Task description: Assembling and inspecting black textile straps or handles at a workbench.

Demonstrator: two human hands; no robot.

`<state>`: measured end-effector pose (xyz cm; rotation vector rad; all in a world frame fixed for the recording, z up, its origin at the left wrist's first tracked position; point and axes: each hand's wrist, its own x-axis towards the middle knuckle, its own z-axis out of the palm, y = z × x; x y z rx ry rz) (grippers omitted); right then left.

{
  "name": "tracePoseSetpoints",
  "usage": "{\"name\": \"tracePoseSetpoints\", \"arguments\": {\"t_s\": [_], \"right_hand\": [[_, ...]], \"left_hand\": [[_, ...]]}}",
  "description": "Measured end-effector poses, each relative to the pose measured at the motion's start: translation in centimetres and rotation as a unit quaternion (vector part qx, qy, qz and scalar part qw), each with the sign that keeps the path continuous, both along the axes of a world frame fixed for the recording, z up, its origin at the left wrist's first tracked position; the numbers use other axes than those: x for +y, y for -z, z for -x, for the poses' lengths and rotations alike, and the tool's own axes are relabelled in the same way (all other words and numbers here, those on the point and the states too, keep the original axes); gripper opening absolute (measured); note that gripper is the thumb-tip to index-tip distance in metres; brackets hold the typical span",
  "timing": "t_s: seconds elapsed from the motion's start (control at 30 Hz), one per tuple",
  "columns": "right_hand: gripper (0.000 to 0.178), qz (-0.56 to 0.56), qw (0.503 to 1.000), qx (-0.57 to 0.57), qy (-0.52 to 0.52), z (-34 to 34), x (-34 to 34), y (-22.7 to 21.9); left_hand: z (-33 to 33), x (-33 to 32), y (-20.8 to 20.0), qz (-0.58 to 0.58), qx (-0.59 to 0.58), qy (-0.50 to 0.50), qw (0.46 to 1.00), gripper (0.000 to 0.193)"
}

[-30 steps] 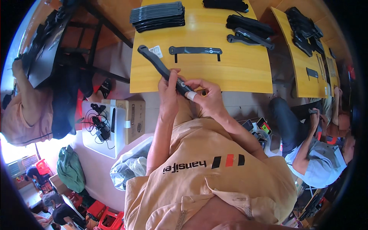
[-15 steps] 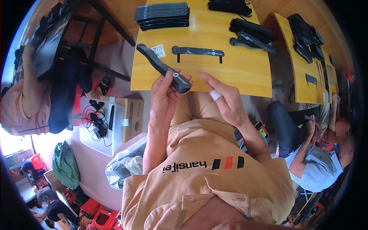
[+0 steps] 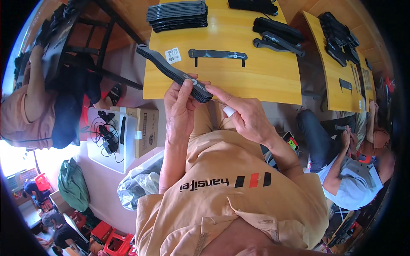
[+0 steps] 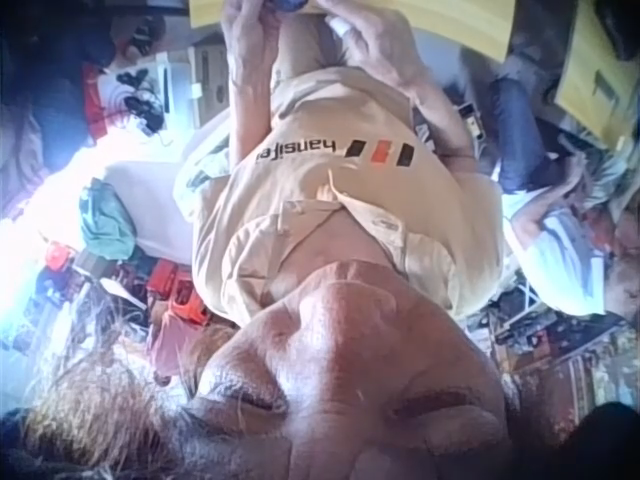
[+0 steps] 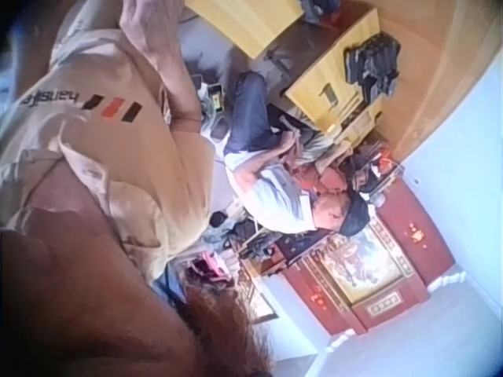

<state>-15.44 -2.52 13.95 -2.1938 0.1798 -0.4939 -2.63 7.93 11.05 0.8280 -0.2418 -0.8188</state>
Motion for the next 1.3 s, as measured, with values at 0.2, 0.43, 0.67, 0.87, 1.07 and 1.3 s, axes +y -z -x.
{"name": "tracePoseSetpoints", "arguments": {"t_s": [0.2,0.43,0.67,0.87,1.07,1.3], "right_hand": [[0.06,-0.041,0.999,0.014,-0.003,0.1,0.1,-0.1],[0.058,-0.024,0.999,0.033,0.013,0.1,0.0,0.3],[0.057,-0.014,0.999,0.034,0.025,0.0,-0.1,0.4],[0.06,0.028,0.999,0.011,0.032,0.0,-0.5,0.6],[0.062,0.038,0.997,0.002,0.066,0.0,-0.5,1.1],[0.058,-0.06,0.994,0.065,0.064,-0.1,-0.7,1.6]], "left_hand": [[-0.1,0.1,0.2,0.002,-0.009,0.001,1.0,0.024],[-0.1,-0.1,0.2,-0.006,-0.032,-0.006,0.999,0.023],[0.0,-0.4,0.4,-0.025,-0.043,-0.025,0.998,0.022],[0.2,-0.6,0.2,-0.056,-0.076,-0.04,0.995,0.024],[0.8,-1.0,-0.2,-0.106,-0.144,-0.083,0.98,0.024],[1.9,-1.3,0.0,-0.132,-0.242,-0.157,0.948,0.023]]}}
